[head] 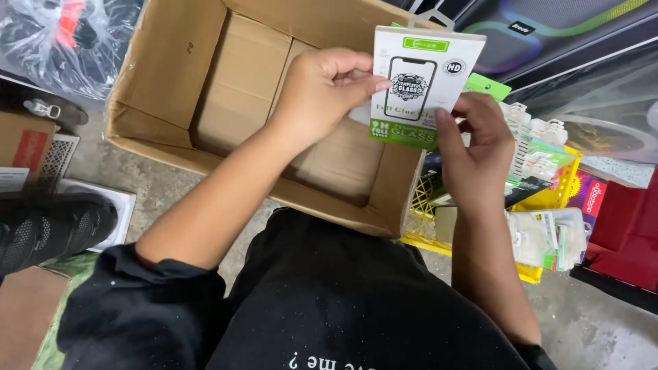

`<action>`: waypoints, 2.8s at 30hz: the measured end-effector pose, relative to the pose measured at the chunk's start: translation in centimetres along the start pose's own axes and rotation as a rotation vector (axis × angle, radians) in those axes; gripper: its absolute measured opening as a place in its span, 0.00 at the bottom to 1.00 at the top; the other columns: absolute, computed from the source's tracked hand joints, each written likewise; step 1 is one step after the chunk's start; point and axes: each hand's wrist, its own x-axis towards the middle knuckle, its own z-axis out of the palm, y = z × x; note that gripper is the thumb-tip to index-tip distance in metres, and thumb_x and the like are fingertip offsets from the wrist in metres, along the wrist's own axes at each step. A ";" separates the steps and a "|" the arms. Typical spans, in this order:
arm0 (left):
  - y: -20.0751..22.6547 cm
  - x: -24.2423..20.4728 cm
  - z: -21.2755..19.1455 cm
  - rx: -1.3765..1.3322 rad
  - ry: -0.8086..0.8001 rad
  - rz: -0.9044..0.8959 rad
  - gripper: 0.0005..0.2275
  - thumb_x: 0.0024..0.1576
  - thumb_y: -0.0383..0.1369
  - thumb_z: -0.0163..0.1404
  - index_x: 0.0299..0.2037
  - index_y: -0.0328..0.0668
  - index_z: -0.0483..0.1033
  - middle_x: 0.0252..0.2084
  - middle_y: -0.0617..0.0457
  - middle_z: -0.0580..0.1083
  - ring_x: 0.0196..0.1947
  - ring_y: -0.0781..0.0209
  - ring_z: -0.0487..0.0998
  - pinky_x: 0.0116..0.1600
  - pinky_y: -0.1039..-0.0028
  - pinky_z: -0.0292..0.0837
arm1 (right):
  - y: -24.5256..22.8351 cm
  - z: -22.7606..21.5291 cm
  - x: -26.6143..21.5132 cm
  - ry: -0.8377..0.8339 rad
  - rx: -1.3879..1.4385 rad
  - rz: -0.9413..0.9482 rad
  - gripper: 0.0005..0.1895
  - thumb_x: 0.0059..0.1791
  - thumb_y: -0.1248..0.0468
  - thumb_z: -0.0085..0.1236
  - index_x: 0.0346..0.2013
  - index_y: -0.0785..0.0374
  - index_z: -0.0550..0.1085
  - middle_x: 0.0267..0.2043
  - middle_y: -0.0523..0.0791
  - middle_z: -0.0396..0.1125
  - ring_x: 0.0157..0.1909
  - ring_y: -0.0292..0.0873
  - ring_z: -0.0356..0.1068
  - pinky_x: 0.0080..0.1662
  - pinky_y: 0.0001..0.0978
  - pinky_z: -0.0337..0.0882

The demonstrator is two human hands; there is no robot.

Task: Sorting and transferring items from a yellow bin to a cardboard box.

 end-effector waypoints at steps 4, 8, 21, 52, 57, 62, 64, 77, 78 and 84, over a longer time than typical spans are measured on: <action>-0.3 1.8 -1.0 0.173 -0.053 0.024 0.06 0.58 0.25 0.60 0.43 0.32 0.82 0.37 0.52 0.82 0.36 0.72 0.81 0.43 0.80 0.79 | -0.6 0.5 2.4 0.003 -0.088 0.036 0.10 0.58 0.77 0.58 0.55 0.69 0.76 0.49 0.44 0.67 0.47 0.35 0.65 0.48 0.26 0.66; -2.6 3.5 -1.7 0.386 -0.104 0.011 0.06 0.55 0.28 0.62 0.40 0.35 0.83 0.33 0.51 0.82 0.32 0.69 0.81 0.39 0.78 0.77 | 2.2 0.8 3.3 0.051 0.139 0.163 0.19 0.55 0.74 0.57 0.62 0.66 0.68 0.45 0.38 0.68 0.45 0.30 0.66 0.47 0.20 0.67; -12.5 5.8 -3.1 0.559 -0.222 -0.062 0.06 0.49 0.29 0.66 0.32 0.38 0.83 0.29 0.48 0.80 0.28 0.58 0.81 0.37 0.69 0.76 | 4.9 2.7 4.2 -0.020 -0.758 -0.181 0.08 0.46 0.65 0.70 0.39 0.57 0.81 0.39 0.41 0.70 0.47 0.49 0.67 0.49 0.48 0.58; -12.9 6.1 -2.1 0.909 -0.143 0.066 0.07 0.51 0.34 0.60 0.29 0.38 0.81 0.32 0.39 0.78 0.35 0.38 0.79 0.42 0.53 0.74 | 7.1 5.2 4.8 -0.019 -1.113 -0.212 0.06 0.48 0.59 0.61 0.32 0.56 0.80 0.40 0.42 0.64 0.51 0.50 0.61 0.51 0.50 0.54; -11.4 6.1 -1.6 0.949 -0.166 -0.005 0.11 0.51 0.38 0.61 0.30 0.36 0.80 0.31 0.38 0.78 0.34 0.37 0.78 0.42 0.53 0.73 | 7.1 5.1 4.8 -0.030 -1.135 -0.191 0.08 0.50 0.57 0.61 0.31 0.56 0.80 0.42 0.43 0.65 0.50 0.50 0.61 0.50 0.50 0.54; -11.4 5.9 -1.6 1.007 -0.152 0.057 0.10 0.53 0.36 0.59 0.30 0.36 0.81 0.32 0.38 0.78 0.35 0.37 0.78 0.43 0.53 0.74 | 6.5 4.2 4.7 -0.040 -0.982 -0.164 0.05 0.48 0.60 0.62 0.36 0.56 0.80 0.43 0.43 0.65 0.49 0.50 0.62 0.49 0.50 0.54; -11.2 5.8 -1.3 1.021 -0.138 0.085 0.09 0.53 0.36 0.59 0.30 0.36 0.81 0.32 0.38 0.78 0.35 0.38 0.79 0.44 0.53 0.74 | 6.5 3.5 4.4 -0.027 -0.926 -0.177 0.06 0.48 0.62 0.62 0.38 0.57 0.81 0.44 0.43 0.65 0.49 0.50 0.62 0.48 0.50 0.53; -1.0 2.6 6.4 0.931 0.052 0.298 0.08 0.57 0.34 0.57 0.31 0.38 0.78 0.34 0.45 0.76 0.34 0.43 0.78 0.39 0.55 0.73 | 8.3 -5.5 1.1 0.209 -0.404 -0.125 0.10 0.56 0.77 0.59 0.51 0.66 0.80 0.44 0.49 0.70 0.44 0.44 0.70 0.46 0.33 0.71; -0.6 2.1 7.3 0.871 0.054 0.323 0.07 0.59 0.33 0.56 0.32 0.38 0.77 0.34 0.45 0.76 0.35 0.44 0.79 0.41 0.56 0.73 | 8.9 -6.3 0.6 0.234 -0.430 -0.112 0.11 0.54 0.78 0.58 0.49 0.68 0.80 0.45 0.49 0.72 0.44 0.44 0.71 0.47 0.32 0.73; 0.5 -0.5 13.2 0.414 -0.011 0.122 0.09 0.63 0.31 0.50 0.50 0.34 0.74 0.47 0.45 0.77 0.44 0.54 0.83 0.50 0.70 0.79 | 11.8 -9.5 -2.3 0.222 -0.453 -0.002 0.08 0.55 0.75 0.61 0.49 0.66 0.81 0.43 0.51 0.72 0.41 0.44 0.71 0.45 0.33 0.72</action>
